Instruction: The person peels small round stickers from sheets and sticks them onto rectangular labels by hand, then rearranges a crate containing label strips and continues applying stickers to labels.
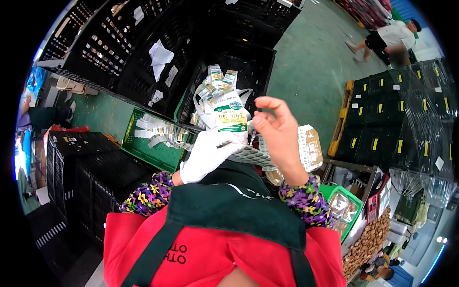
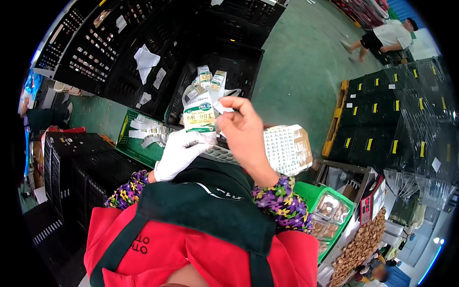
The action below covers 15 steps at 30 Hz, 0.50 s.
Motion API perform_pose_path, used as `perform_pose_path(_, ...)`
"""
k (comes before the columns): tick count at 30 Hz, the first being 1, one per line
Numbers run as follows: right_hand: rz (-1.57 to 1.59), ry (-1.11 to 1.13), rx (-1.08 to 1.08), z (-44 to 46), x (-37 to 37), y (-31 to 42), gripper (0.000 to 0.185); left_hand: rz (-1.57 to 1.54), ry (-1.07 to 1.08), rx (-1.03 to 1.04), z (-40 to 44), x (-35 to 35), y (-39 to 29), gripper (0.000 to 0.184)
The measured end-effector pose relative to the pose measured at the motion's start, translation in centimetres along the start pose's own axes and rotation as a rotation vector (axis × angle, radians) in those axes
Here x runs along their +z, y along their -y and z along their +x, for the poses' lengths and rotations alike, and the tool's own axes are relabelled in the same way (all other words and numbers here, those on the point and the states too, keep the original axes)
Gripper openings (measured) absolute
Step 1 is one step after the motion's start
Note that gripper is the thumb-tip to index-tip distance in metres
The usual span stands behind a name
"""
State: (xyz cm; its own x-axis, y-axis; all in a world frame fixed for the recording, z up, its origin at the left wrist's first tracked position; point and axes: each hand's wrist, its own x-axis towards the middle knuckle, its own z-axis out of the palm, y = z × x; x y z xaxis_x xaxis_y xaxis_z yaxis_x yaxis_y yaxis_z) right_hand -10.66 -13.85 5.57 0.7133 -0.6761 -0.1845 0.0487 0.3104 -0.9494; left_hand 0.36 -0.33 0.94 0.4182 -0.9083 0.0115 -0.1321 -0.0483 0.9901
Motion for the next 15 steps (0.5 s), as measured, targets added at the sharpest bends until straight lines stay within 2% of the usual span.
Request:
perform_pose_path(4, -0.13, 0.06, -0.146, -0.1, 0.0, -2.7, 0.024, 0.097, 0.014, 0.037, 0.0, 0.0, -0.9, 0.014)
perform_pose_path(6, -0.384, 0.104, -0.27, 0.1, -0.2, -3.0, 0.023, 0.091, 0.008, 0.06, 0.0, 0.1, -0.9, 0.014)
perform_pose_path(7, -0.385, 0.102, -0.27, 0.2, -0.3, -2.7, 0.023, 0.117, 0.001, 0.095, -0.1, 0.1, -0.8, 0.014)
perform_pose_path(9, -0.699, -0.039, -0.304, 0.3, -0.4, -1.5, 0.021, 0.145, -0.002, 0.132, 0.0, 0.0, -0.6, 0.014)
perform_pose_path(11, -0.64, -0.055, -0.29, 0.2, -0.1, -0.9, 0.025, 0.299, 0.001, 0.315, 0.2, 0.0, -0.1, 0.014)
perform_pose_path(13, -0.698, 0.11, -0.272, -0.1, 0.4, -0.7, 0.026, 0.356, 0.023, 0.345, 0.4, -0.2, -0.7, 0.014)
perform_pose_path(14, -0.829, 0.072, -0.366, 0.2, -0.2, -1.2, 0.025, 0.417, 0.047, 0.377, 0.5, -0.3, -1.0, 0.014)
perform_pose_path(15, -0.827, 0.067, -0.371, 0.2, -0.7, -0.8, 0.025, 0.42, 0.05, 0.383, 0.5, -0.5, -0.9, 0.014)
